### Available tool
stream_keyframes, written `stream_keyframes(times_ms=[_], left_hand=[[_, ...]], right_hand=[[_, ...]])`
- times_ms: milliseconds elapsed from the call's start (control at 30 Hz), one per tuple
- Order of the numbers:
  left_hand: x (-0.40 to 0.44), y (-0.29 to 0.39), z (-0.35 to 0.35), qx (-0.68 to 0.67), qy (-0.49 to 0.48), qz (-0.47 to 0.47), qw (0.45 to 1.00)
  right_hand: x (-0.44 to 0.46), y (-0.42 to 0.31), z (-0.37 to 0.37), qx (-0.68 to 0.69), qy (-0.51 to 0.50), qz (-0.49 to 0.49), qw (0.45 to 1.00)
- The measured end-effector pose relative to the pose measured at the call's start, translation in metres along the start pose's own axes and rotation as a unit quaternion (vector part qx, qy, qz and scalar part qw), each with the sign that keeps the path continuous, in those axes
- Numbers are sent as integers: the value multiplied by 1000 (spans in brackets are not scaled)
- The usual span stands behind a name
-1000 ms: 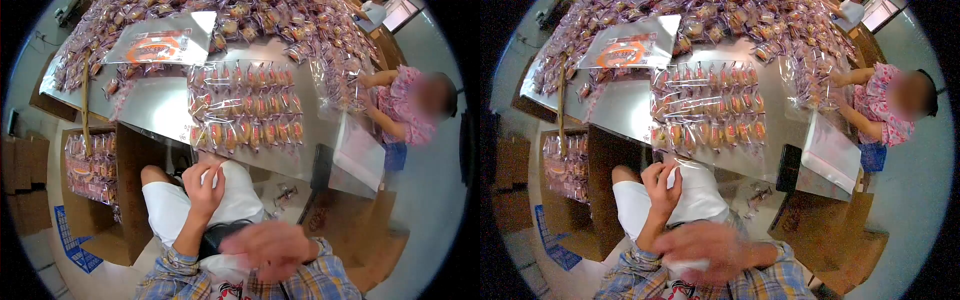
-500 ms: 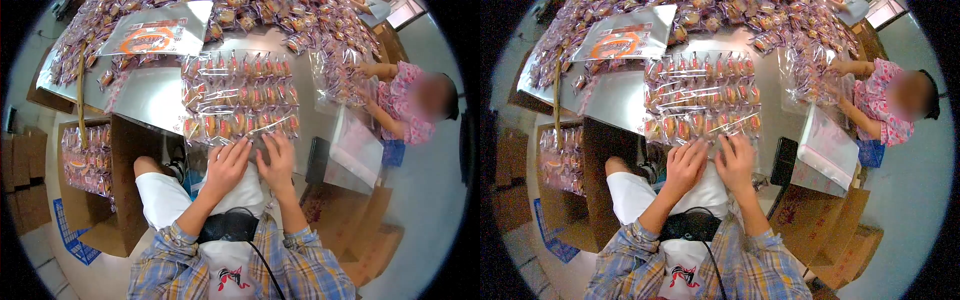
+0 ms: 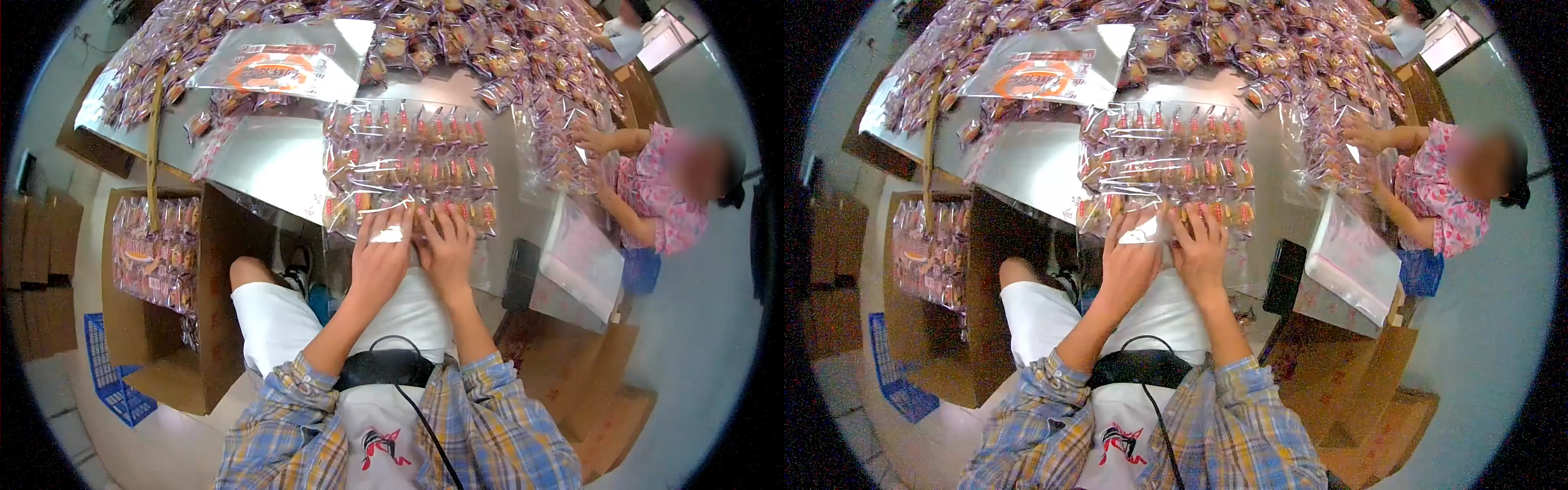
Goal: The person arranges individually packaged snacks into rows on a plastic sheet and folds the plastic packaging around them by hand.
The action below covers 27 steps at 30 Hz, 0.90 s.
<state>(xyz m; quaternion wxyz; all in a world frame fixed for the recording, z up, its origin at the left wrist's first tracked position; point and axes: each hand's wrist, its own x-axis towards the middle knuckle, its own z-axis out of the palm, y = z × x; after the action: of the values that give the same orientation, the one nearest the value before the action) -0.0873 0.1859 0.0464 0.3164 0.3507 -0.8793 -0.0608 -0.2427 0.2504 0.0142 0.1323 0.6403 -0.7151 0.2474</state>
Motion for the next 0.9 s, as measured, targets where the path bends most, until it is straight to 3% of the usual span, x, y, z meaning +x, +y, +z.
stream_keyframes(times_ms=[267,400,533,633,700,767,833,900], left_hand=[[-9,-6,5,5,15,23,1000],[-10,-1,-17,-81,50,35,995],[-70,-8,-47,-170,100,76,977],[-120,-42,-65,-189,174,-34,966],[-154,-75,-72,-107,184,-134,968],[-189,-106,-82,15,9,-290,957],[-215,-123,-77,127,-88,-370,916],[-211,-129,-79,93,-172,-429,882]], right_hand=[[1,0,12,-5,22,26,999],[6,-17,-10,-29,22,34,999],[-22,-43,-40,24,-1,15,1000],[-54,-47,-52,81,-5,26,996],[-60,-50,-54,111,8,45,993],[-64,-48,-61,123,31,65,990],[-53,-50,-68,145,64,49,986],[-43,-50,-73,163,87,41,982]])
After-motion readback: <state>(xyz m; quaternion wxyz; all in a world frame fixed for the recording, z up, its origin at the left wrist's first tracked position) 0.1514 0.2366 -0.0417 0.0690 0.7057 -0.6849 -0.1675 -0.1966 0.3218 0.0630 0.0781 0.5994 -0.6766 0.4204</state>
